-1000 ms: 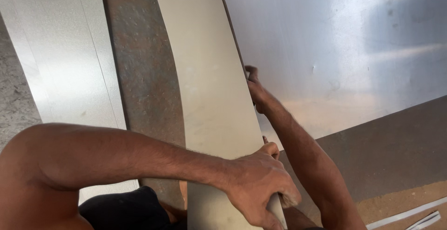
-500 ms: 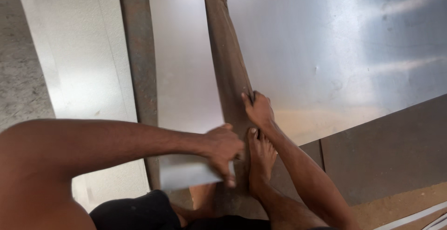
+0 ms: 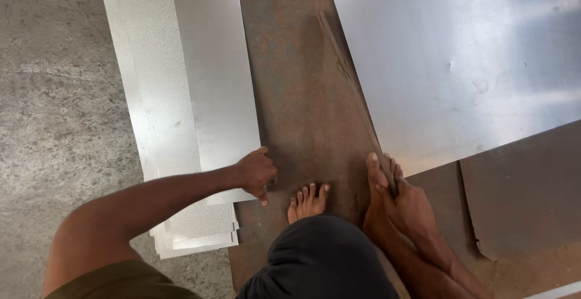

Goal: The person kneels on the floor of a metal workshop and cuts sheet metal into long strips using large hand shears, guiding the blade along the sheet by hand and foot. They reposition the sheets between cuts, set finished strips aside, and stack cut pieces.

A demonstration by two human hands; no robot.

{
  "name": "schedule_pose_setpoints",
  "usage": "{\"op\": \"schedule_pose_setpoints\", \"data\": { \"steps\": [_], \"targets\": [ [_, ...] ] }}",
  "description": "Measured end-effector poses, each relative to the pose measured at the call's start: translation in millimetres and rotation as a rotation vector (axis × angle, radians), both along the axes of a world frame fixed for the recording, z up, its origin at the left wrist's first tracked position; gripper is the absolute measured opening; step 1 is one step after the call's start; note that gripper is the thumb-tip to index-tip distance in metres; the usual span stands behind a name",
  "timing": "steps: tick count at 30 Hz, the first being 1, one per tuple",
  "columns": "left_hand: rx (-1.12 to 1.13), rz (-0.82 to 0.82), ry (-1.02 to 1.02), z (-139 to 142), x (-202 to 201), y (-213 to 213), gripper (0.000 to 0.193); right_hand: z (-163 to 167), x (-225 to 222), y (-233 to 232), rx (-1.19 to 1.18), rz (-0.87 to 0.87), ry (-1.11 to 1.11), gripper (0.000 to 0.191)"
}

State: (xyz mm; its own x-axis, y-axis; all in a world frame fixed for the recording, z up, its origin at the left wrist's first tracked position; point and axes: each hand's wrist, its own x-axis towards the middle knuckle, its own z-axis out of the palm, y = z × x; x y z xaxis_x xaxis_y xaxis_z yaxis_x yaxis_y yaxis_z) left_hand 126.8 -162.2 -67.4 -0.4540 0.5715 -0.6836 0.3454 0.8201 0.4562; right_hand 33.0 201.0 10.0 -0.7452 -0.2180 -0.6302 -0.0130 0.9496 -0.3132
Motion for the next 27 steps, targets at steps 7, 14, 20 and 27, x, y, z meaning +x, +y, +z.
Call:
{"op": "schedule_pose_setpoints", "data": {
  "steps": [7,14,20,27],
  "targets": [
    [0.003,-0.021,0.109,1,11,0,0.054,-46,74,65,-0.009,-0.034,-0.055,0.049],
    [0.630,0.947,-0.081,5,-45,106,0.037,-107,128,184,0.192,0.014,-0.024,0.037],
    [0.748,1.756,-0.813,-8,-118,249,0.069,-106,136,180,0.068,-0.188,-0.055,0.037],
    [0.514,1.880,-0.800,-4,-152,290,0.066,-95,123,169,0.024,-0.241,-0.056,0.042]
  ]
}}
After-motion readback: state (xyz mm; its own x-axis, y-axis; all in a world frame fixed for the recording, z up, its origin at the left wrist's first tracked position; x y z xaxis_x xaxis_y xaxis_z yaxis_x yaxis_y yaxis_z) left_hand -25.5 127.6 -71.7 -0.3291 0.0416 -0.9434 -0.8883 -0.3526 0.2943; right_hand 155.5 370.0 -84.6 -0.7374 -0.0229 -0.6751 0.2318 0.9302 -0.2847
